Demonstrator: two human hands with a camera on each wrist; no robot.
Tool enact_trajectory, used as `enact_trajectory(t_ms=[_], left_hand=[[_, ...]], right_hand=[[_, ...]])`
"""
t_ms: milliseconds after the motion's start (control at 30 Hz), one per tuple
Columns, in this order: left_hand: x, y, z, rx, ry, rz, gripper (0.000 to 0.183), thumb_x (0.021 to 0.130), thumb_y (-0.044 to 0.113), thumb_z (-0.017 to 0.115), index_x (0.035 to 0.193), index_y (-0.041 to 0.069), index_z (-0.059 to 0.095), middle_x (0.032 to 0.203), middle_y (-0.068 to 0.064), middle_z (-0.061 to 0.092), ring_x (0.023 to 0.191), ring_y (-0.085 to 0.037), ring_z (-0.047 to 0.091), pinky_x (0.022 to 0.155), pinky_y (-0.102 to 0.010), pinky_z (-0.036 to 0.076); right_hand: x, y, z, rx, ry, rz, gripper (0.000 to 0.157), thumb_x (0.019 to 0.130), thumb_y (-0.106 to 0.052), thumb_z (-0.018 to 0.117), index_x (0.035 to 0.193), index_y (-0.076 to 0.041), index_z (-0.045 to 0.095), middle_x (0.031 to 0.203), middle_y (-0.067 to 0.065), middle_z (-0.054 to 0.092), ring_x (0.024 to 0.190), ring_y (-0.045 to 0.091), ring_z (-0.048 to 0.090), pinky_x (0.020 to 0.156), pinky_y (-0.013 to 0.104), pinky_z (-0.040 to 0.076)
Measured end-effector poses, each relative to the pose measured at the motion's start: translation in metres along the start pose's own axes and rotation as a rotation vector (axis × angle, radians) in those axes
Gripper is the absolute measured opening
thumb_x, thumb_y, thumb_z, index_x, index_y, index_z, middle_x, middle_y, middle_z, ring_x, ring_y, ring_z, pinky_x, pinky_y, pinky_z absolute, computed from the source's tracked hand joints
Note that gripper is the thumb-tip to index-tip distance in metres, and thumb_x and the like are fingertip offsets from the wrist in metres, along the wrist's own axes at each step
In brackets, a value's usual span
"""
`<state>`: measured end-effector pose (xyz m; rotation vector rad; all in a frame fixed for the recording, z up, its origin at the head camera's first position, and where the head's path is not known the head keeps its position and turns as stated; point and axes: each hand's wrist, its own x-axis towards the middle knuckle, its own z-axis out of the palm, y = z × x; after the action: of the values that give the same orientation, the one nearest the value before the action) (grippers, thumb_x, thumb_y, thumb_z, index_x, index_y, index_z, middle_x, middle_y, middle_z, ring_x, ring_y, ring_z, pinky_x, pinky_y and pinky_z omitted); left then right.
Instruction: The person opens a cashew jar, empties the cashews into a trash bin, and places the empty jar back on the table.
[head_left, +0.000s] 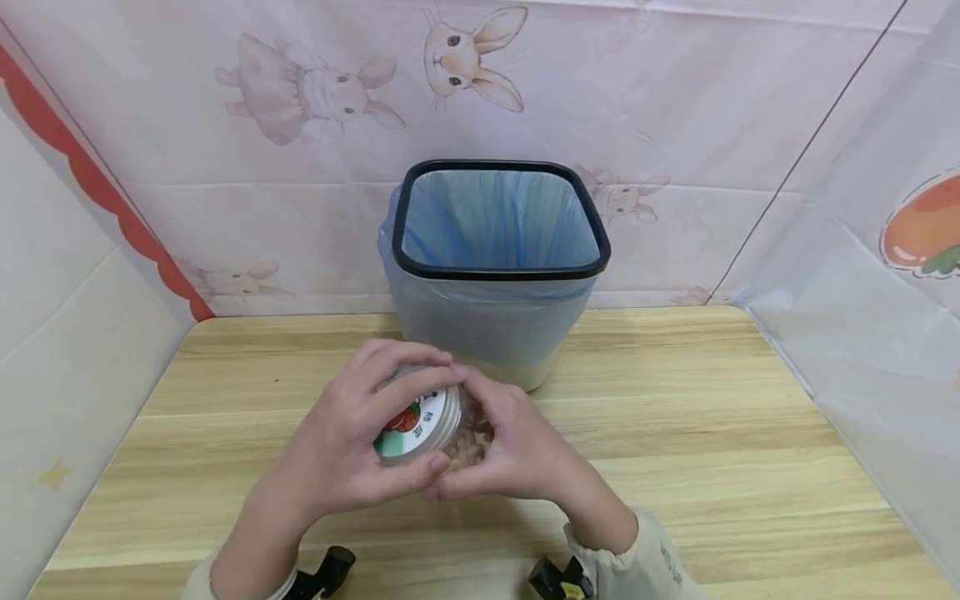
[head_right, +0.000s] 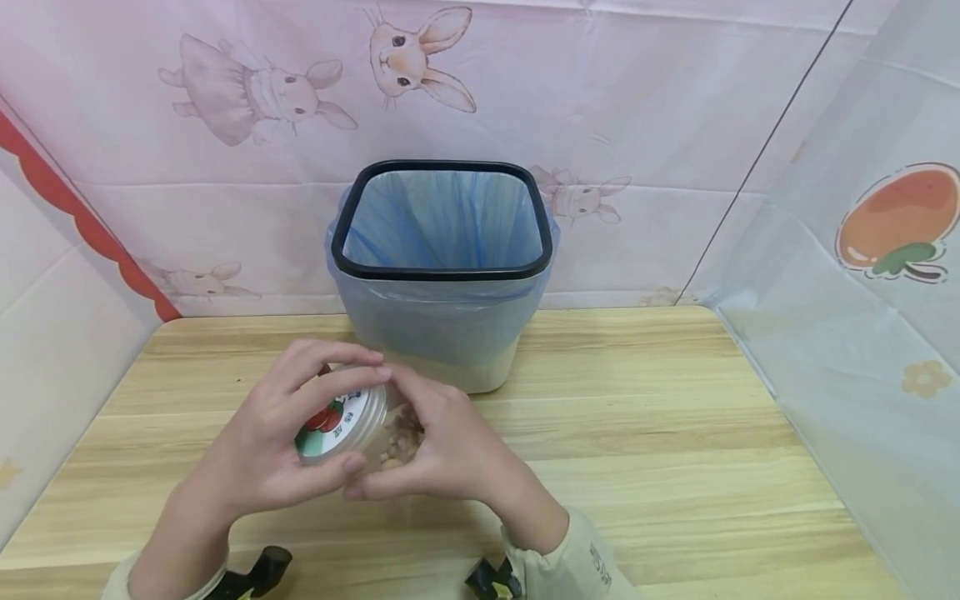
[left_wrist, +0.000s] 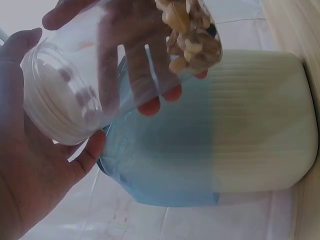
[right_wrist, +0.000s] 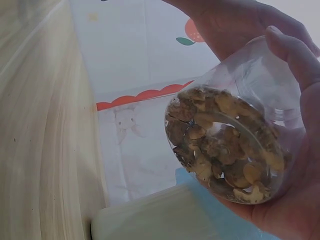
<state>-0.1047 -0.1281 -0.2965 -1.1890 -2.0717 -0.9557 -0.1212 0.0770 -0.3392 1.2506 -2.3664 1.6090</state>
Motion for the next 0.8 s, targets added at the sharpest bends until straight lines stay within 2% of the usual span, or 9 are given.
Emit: enact_trajectory(t_ms=[100, 200, 400, 600, 800], left_hand=[[0.0, 0.0003, -0.0027, -0.013, -0.025, 0.006, 0.05, 0.093, 0.051, 0.06, 0.128, 0.015, 0.066, 0.129, -0.005, 0.061, 0.116, -0.024, 0.053, 0.092, -0.035, 0.046], [0.0011, 0.0011, -0.0039, -0.039, -0.036, 0.044, 0.05, 0.093, 0.051, 0.061, 0.127, 0.015, 0.067, 0.129, -0.006, 0.061, 0.116, -0.025, 0.054, 0.093, -0.036, 0.046], [0.0035, 0.0038, -0.0035, -0.067, -0.03, 0.085, 0.043, 0.094, 0.043, 0.063, 0.124, 0.013, 0.068, 0.123, -0.008, 0.064, 0.112, -0.024, 0.056, 0.092, -0.033, 0.047], [0.003, 0.0033, -0.0024, -0.039, -0.014, 0.06, 0.041, 0.094, 0.043, 0.062, 0.121, 0.014, 0.07, 0.121, -0.007, 0.064, 0.11, -0.023, 0.056, 0.09, -0.029, 0.047], [-0.0006, 0.0007, -0.0007, 0.007, -0.006, 0.0, 0.041, 0.094, 0.045, 0.062, 0.121, 0.014, 0.069, 0.122, -0.005, 0.063, 0.111, -0.022, 0.055, 0.089, -0.027, 0.046]], right_hand=[[0.0, 0.0001, -0.0015, 0.054, -0.03, 0.031, 0.09, 0.064, -0.03, 0.093, 0.141, -0.032, 0.046, 0.119, -0.01, 0.066, 0.104, 0.01, 0.065, 0.09, 0.03, 0.055], [-0.0005, 0.0007, -0.0032, 0.105, -0.074, 0.049, 0.087, 0.065, -0.026, 0.093, 0.139, -0.032, 0.048, 0.12, -0.01, 0.066, 0.106, 0.011, 0.065, 0.091, 0.032, 0.054], [-0.0011, 0.0017, -0.0041, 0.146, -0.12, 0.032, 0.087, 0.066, -0.022, 0.093, 0.139, -0.029, 0.047, 0.12, -0.008, 0.065, 0.106, 0.012, 0.065, 0.091, 0.032, 0.055], [-0.0008, 0.0002, -0.0013, 0.084, -0.071, 0.016, 0.09, 0.066, -0.028, 0.092, 0.142, -0.032, 0.045, 0.118, -0.01, 0.066, 0.102, 0.01, 0.065, 0.086, 0.03, 0.056], [-0.0003, -0.0005, 0.0036, -0.071, 0.019, -0.002, 0.093, 0.063, -0.036, 0.093, 0.143, -0.033, 0.044, 0.119, -0.012, 0.065, 0.101, 0.006, 0.064, 0.086, 0.026, 0.056]])
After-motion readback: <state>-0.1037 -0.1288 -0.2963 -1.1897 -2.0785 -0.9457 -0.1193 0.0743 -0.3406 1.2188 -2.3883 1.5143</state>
